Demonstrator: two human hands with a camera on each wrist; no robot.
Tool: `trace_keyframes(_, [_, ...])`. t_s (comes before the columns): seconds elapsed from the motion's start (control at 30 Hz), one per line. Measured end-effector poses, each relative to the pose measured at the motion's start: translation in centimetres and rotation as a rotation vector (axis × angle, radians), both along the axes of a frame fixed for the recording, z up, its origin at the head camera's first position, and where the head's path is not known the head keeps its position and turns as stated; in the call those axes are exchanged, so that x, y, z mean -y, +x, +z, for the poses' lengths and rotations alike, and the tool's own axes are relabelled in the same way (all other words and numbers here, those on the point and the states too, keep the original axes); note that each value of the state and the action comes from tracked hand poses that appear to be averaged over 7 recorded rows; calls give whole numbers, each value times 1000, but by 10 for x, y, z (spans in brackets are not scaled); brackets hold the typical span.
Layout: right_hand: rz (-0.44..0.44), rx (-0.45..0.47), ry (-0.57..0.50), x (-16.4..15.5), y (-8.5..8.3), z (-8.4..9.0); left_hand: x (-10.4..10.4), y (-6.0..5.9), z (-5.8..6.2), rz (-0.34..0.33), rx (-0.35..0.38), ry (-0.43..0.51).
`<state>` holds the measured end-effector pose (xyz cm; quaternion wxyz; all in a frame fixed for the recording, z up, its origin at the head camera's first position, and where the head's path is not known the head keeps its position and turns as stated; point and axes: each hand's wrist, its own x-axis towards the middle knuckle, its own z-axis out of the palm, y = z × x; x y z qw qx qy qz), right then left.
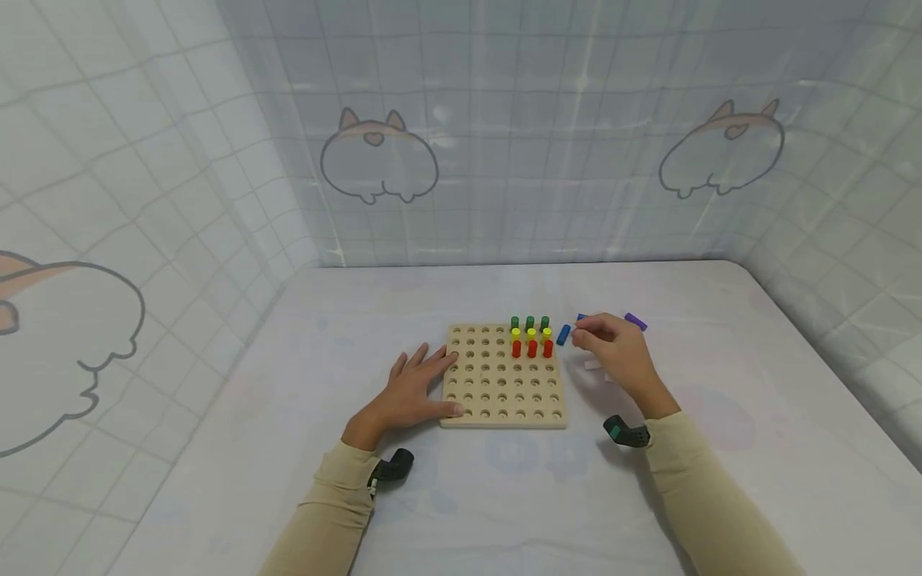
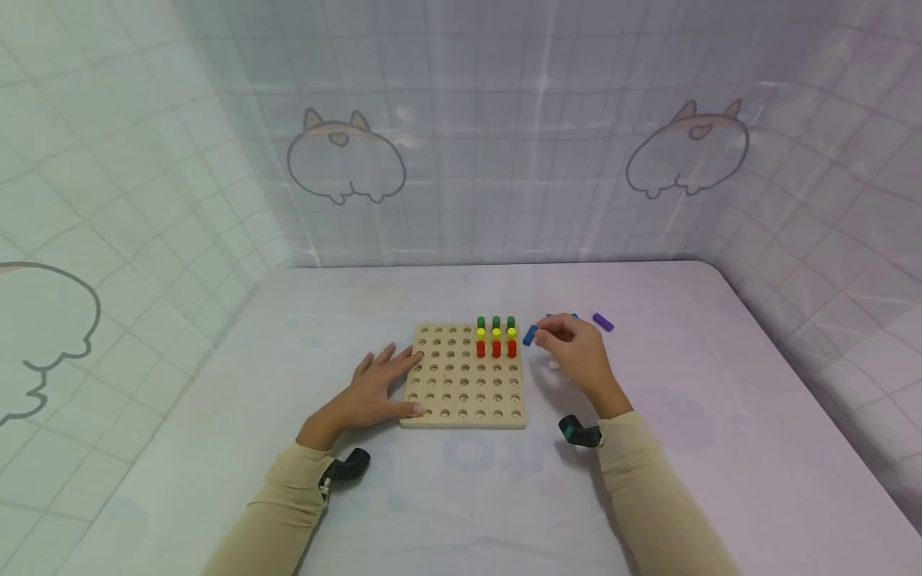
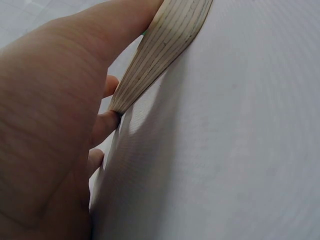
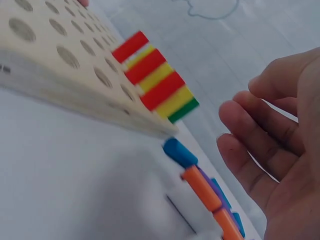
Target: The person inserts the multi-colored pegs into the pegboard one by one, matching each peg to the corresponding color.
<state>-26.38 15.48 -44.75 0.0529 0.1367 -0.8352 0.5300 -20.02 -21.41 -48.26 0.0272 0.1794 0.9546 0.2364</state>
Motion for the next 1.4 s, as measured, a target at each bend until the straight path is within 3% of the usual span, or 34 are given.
trace_keyframes(0.23, [-23,-13,119,-23,2,-1,-1,-1,1,3,17,1])
trace_keyframes(0.63, [-34,125,176,-62,11,-10,-3,-2,4,-16,20,7])
trace_keyframes(0.83, [-24,133,238,-70,11,-16,-5,-1,4,-10,17,9])
trace_keyframes(1.23, [75,140,398,-79,14,-14,-7,1,7,-3,22,7])
trace_keyframes(1.4, [139,129,418,-77,14,-14,-4,2,7,10,27,4])
